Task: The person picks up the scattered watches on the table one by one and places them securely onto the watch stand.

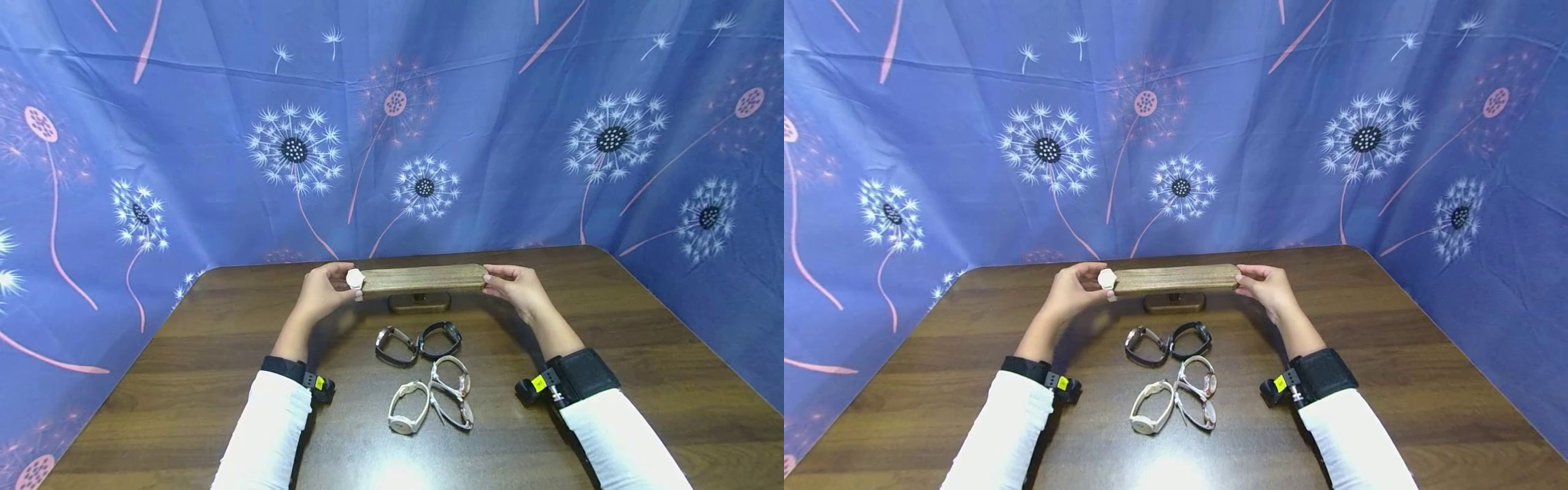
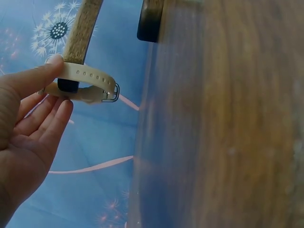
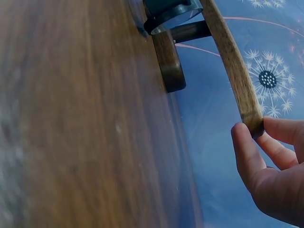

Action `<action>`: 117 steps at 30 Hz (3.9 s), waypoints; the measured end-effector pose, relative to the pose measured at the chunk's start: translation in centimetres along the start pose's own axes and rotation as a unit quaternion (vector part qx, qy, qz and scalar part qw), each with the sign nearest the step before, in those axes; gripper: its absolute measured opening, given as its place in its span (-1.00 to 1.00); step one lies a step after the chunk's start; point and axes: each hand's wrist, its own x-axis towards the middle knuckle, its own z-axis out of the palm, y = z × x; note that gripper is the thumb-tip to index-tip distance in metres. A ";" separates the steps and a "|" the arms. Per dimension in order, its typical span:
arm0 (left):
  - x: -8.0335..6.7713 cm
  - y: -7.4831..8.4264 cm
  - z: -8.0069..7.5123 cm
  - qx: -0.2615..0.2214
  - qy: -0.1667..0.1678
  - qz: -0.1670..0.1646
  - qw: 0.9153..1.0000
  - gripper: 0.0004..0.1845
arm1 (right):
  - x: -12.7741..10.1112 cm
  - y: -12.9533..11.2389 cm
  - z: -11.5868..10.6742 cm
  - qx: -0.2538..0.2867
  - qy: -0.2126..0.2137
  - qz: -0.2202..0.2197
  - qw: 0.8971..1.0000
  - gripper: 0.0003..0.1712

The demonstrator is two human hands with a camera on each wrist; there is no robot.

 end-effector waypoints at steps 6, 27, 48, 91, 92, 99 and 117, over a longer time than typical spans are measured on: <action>-0.2 0.1 -0.2 -0.004 -0.011 -0.014 1.000 -0.43 | -0.1 0.0 0.6 -0.020 0.008 -0.007 1.000 -0.51; -0.7 0.0 -0.7 -0.048 -0.041 -0.044 0.997 -0.46 | -0.2 0.1 1.0 -0.006 -0.011 0.008 1.000 -0.49; -0.4 0.3 0.0 -0.013 -0.049 -0.020 0.998 -0.45 | -0.3 0.2 1.2 -0.031 0.001 0.006 0.999 -0.51; 1.8 2.1 1.6 0.124 -0.089 0.021 0.988 -0.43 | -0.3 0.4 1.2 -0.062 0.004 -0.013 0.998 -0.53; 1.8 2.2 1.6 0.123 -0.092 0.020 0.988 -0.43 | -0.3 0.3 1.3 -0.063 0.004 -0.011 0.998 -0.53; 2.2 2.7 1.8 0.143 -0.114 0.036 0.982 -0.43 | -0.3 0.2 1.2 -0.067 0.009 0.000 0.998 -0.53; 3.4 4.4 3.1 0.215 -0.157 0.047 0.963 -0.40 | -0.4 0.3 1.1 -0.082 0.006 -0.003 0.997 -0.54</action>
